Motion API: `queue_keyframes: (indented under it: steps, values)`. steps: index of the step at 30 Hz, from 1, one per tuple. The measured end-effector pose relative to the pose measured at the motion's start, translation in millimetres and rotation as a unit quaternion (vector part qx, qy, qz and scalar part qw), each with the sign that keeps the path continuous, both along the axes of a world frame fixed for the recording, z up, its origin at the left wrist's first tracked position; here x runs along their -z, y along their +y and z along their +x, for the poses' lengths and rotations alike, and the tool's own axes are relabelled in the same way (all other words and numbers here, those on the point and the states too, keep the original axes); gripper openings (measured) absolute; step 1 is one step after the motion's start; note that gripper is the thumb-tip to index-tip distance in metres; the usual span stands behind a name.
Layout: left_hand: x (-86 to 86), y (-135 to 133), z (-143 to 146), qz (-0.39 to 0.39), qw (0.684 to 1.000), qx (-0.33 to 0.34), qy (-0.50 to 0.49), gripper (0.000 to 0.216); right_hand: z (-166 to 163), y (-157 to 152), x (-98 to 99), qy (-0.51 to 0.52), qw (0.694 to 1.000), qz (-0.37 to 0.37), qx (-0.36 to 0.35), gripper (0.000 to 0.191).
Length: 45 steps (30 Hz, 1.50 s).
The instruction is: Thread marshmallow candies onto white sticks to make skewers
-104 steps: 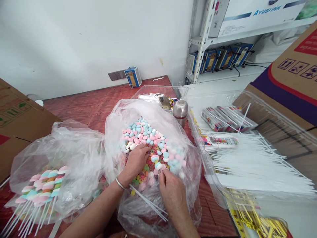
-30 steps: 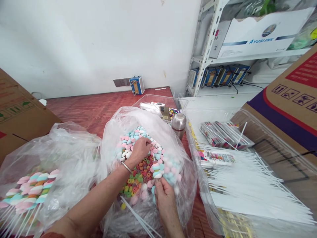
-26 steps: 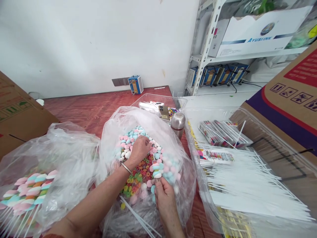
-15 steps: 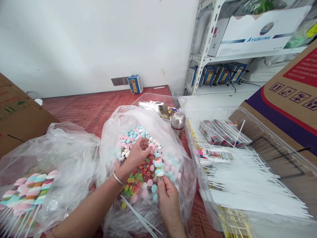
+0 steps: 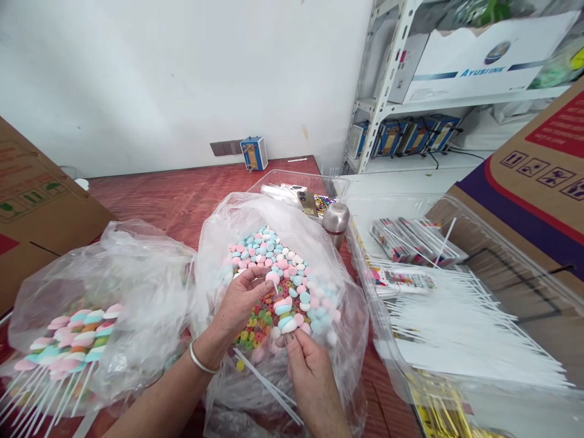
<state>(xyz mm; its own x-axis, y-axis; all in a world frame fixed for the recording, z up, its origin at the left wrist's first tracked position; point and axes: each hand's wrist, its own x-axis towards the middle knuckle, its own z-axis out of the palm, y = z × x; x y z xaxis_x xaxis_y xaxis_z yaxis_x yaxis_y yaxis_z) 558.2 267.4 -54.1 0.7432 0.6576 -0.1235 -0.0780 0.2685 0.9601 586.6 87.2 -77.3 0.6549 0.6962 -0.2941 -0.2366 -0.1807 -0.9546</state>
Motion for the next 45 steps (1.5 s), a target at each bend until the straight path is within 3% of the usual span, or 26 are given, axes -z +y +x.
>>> queue_keyframes:
  steps: [15, 24, 26, 30, 32, 34, 39, 45]
  values:
    - [1.5, -2.1, -2.3, 0.04, 0.996, 0.076, -0.003, 0.031, -4.0, 1.3, -14.4, 0.235, 0.97, 0.057, 0.038, 0.042]
    - [10.0, -10.7, -0.5, 0.059, 0.995, 0.07, -0.033, 0.022, -12.1, 15.0, -14.1, 0.229, 0.968, 0.075, 0.075, 0.043]
    - [9.1, -12.8, 1.0, 0.034, 0.996, 0.068, -0.048, 0.022, -13.9, 17.9, -9.7, 0.216, 0.971, 0.078, 0.073, 0.042]
    - [2.2, -18.6, 9.6, -0.13, 0.986, 0.015, -0.102, 0.022, -15.2, 19.8, 0.7, 0.122, 0.989, 0.059, 0.051, 0.042]
    - [-4.6, -22.6, 15.1, -0.204, 0.97, -0.029, -0.125, 0.022, -15.5, 19.8, 1.4, 0.025, 0.998, 0.03, 0.05, 0.042]
    - [-12.5, -27.1, 19.0, -0.263, 0.957, -0.026, -0.124, 0.02, -16.0, 20.2, -1.6, -0.099, 0.994, -0.001, 0.055, 0.04]
    - [-22.8, -39.7, 19.0, -0.331, 0.937, 0.033, -0.103, 0.013, -19.5, 23.2, -2.5, -0.354, 0.929, -0.098, 0.043, 0.041]
    - [-14.9, -54.0, 14.8, -0.355, 0.923, 0.016, -0.145, 0.015, -25.7, 26.3, 25.3, -0.521, 0.829, -0.188, 0.078, 0.043]
